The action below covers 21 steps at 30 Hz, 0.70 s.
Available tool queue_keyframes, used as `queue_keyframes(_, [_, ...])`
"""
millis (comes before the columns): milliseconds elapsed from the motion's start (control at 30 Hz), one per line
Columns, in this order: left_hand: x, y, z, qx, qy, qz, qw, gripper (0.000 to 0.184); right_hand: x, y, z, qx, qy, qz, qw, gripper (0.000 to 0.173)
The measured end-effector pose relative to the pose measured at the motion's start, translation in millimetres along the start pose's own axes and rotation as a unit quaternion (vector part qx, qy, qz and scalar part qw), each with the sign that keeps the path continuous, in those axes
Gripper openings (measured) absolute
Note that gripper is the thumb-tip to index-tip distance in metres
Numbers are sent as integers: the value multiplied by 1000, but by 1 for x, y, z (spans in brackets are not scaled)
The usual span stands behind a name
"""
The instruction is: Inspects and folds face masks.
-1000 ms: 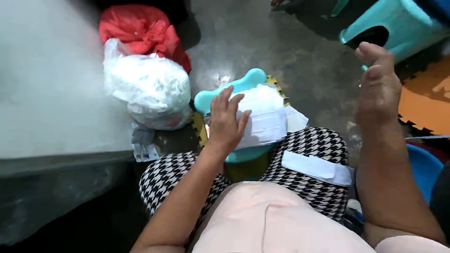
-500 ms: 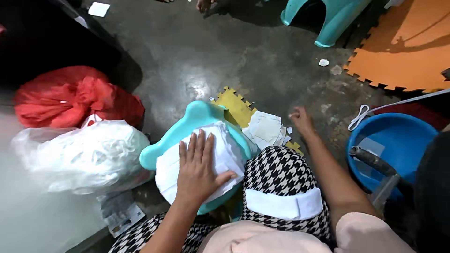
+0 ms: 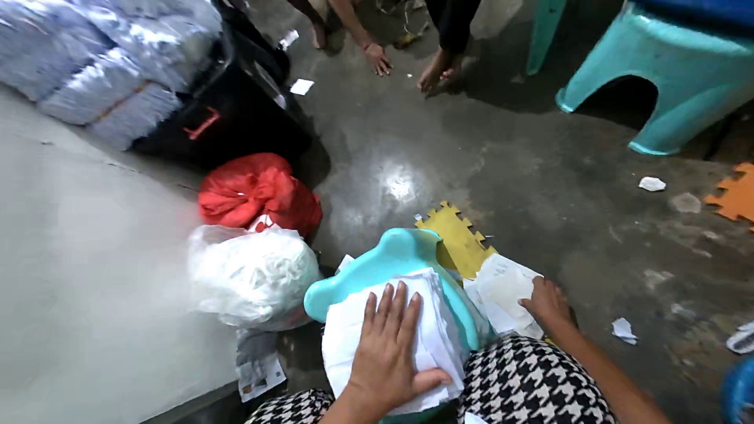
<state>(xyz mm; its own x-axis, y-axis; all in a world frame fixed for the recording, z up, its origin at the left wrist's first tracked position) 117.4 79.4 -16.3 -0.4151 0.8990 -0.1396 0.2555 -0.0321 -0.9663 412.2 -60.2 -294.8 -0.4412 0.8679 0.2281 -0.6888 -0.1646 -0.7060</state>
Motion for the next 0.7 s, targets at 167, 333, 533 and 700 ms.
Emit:
queue_keyframes(167, [-2, 2, 1, -8, 4, -10, 1000, 115, -6, -4, 5, -2, 34, -58, 998, 55])
queue_keyframes(333, [-4, 2, 0, -15, 8, -16, 1000, 114, -4, -17, 25, -14, 25, -72, 997, 56])
queue_keyframes(533, [-5, 1, -2, -15, 8, -19, 1000, 115, -4, -36, 50, 1, -19, -72, 997, 44])
queue_keyframes(700, [-7, -1, -3, -5, -2, -5, 1000, 115, -7, -76, 83, -98, -43, -123, 987, 36])
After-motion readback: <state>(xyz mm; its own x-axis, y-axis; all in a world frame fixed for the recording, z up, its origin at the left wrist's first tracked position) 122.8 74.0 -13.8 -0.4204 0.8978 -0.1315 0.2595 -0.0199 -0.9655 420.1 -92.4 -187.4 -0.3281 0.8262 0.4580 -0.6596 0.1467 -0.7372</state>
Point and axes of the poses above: each hand's wrist, its own z-axis away from the middle knuckle, its own y-axis out of the palm, x = y × z, the point moved 4 cm from there along -z, towards the middle knuckle, and after that the axes turned 9 degrees about z, right-handed, at the moved point
